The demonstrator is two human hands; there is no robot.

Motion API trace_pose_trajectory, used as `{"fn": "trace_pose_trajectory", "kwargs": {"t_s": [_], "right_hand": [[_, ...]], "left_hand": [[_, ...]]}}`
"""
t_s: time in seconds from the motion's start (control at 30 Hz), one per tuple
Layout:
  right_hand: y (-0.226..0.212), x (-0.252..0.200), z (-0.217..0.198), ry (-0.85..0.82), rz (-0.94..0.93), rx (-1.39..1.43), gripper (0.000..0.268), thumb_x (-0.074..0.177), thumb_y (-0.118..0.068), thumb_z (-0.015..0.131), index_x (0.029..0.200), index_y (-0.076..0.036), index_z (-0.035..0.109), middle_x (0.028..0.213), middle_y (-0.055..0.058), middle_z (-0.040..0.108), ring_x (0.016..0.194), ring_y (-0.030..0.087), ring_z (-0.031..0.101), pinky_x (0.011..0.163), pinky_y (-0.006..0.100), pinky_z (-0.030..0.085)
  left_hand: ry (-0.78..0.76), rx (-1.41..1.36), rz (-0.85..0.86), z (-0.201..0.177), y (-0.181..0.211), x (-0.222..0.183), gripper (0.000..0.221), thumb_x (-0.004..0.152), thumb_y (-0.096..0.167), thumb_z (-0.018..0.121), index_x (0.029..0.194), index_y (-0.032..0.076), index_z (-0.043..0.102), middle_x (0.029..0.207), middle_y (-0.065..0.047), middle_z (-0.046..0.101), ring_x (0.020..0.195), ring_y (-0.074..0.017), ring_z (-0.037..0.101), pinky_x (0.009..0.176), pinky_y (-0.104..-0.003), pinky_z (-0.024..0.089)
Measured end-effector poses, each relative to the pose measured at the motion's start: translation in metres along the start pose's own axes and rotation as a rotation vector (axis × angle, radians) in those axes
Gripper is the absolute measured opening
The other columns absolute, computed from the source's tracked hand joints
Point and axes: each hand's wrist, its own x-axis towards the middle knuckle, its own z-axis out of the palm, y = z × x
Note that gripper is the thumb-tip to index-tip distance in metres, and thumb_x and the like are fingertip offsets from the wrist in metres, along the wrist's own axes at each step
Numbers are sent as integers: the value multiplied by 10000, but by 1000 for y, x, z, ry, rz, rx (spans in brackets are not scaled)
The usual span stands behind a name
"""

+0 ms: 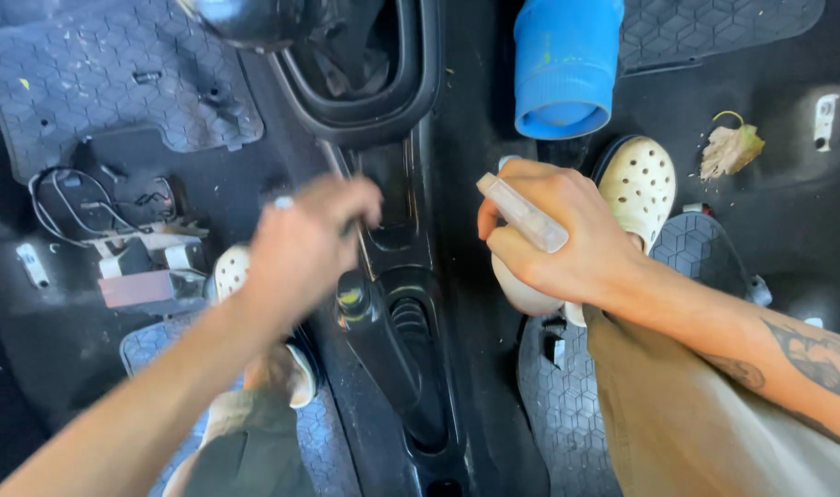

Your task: Detailing and cleaning the center console and gear shift area of a car with removed seats.

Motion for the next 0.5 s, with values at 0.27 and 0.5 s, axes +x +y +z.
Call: {"fn": "trace_pose_trajectory", "kwargs": {"t_s": [0.27, 0.5], "right_hand": [[0, -2, 3, -8, 23, 43, 99, 784, -131, 613, 781, -63, 686, 835, 99, 625, 732, 299, 657, 650, 409, 497], [-3, 3, -1, -7, -12, 64, 95, 773, -101, 604, 794, -58, 685, 850, 96, 622, 742, 276, 650, 661, 395, 501]], "left_hand": [[-244, 90, -200, -2, 4, 4, 194, 819, -28, 618, 943, 120, 628, 919, -113, 688, 964, -311, 707, 782, -424, 572], [-152, -363, -157, 16, -10, -11, 212, 792, -55, 693, 942, 66, 605, 1105, -95, 740, 1082, -311, 713, 932, -383, 578]]}}
